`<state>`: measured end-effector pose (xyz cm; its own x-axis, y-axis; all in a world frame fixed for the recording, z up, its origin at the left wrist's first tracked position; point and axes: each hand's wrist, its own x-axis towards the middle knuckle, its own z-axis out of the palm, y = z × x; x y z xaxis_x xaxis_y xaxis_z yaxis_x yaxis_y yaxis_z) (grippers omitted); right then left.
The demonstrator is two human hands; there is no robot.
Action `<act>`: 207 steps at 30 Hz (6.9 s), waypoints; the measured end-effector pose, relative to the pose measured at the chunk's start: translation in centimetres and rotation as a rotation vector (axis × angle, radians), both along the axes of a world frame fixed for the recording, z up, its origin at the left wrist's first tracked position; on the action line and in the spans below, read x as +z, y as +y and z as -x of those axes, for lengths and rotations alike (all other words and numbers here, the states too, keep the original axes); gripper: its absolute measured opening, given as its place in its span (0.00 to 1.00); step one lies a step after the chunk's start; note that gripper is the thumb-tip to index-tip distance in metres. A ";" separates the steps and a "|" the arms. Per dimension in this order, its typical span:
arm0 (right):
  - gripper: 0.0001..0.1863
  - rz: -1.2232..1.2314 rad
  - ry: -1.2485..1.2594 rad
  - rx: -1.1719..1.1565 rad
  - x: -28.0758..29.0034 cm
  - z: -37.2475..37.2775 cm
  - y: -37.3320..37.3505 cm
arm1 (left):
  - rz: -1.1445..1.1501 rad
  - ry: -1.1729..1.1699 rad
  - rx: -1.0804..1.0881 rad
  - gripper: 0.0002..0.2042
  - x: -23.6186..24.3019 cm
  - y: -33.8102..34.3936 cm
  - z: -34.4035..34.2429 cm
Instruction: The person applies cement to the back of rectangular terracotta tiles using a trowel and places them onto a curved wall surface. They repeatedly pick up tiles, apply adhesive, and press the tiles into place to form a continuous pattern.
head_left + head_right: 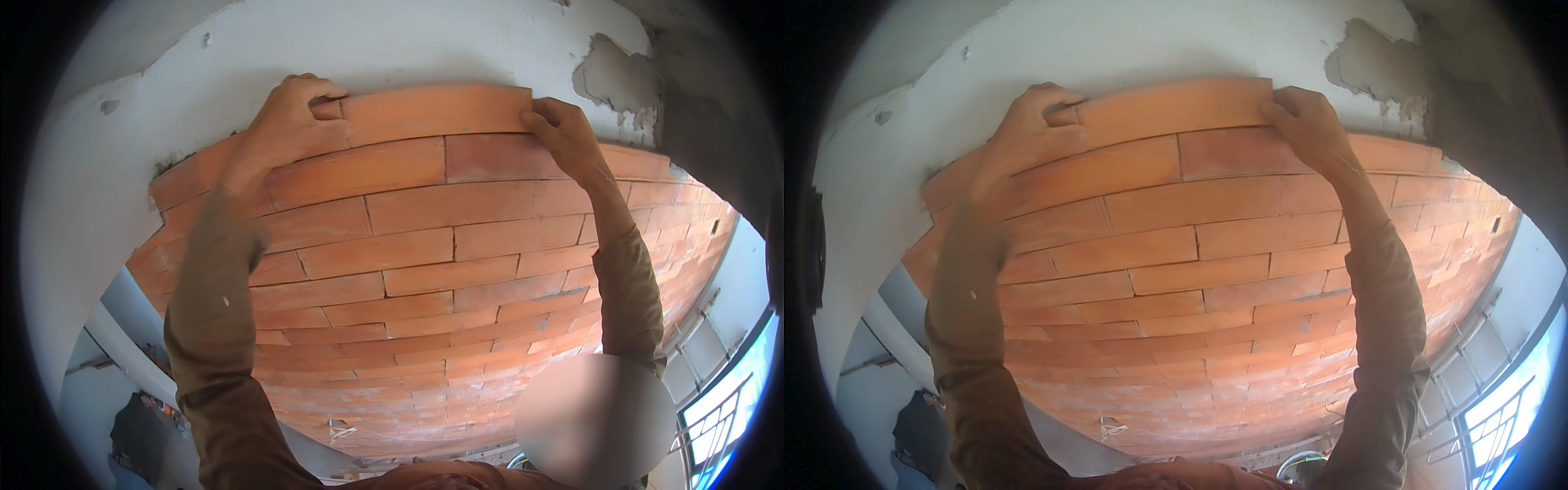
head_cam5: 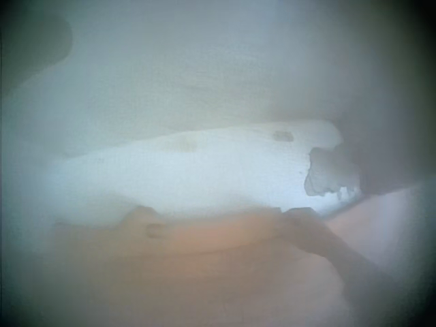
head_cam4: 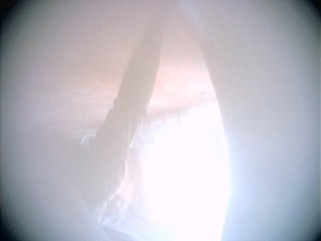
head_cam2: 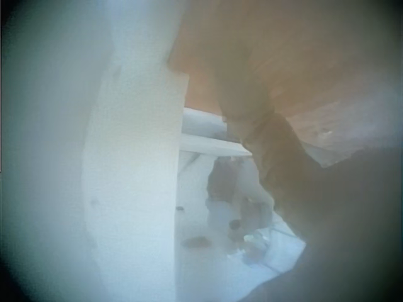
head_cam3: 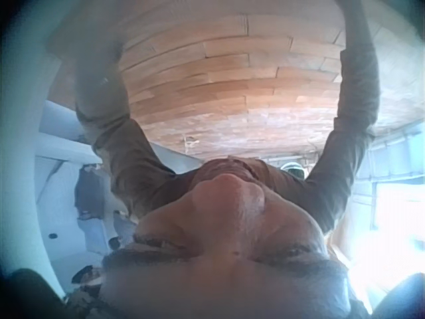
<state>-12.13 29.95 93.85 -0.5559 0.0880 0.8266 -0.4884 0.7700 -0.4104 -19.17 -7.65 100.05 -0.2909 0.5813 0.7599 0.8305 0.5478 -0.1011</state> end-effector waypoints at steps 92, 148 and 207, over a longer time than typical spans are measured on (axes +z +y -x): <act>0.45 1.233 -0.963 -1.137 -92.4 -29.8 -1.6 | 0.875 -1.791 0.280 0.16 -74.2 9.7 -9.4; 0.12 0.592 -1.944 -0.821 -114.6 -35.6 12.1 | 0.575 -2.414 0.429 0.13 -97.2 25.2 -21.0; 0.28 0.873 -0.768 -1.243 -104.2 -38.6 -4.1 | 0.491 -2.449 -0.056 0.14 -102.8 42.4 -22.7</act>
<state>26.47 25.86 -10.37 -0.0259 0.9940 -0.1058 0.6875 -0.0592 -0.7238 3.48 34.79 -2.79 -0.0189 0.5633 -0.8260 -0.3508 0.7699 0.5331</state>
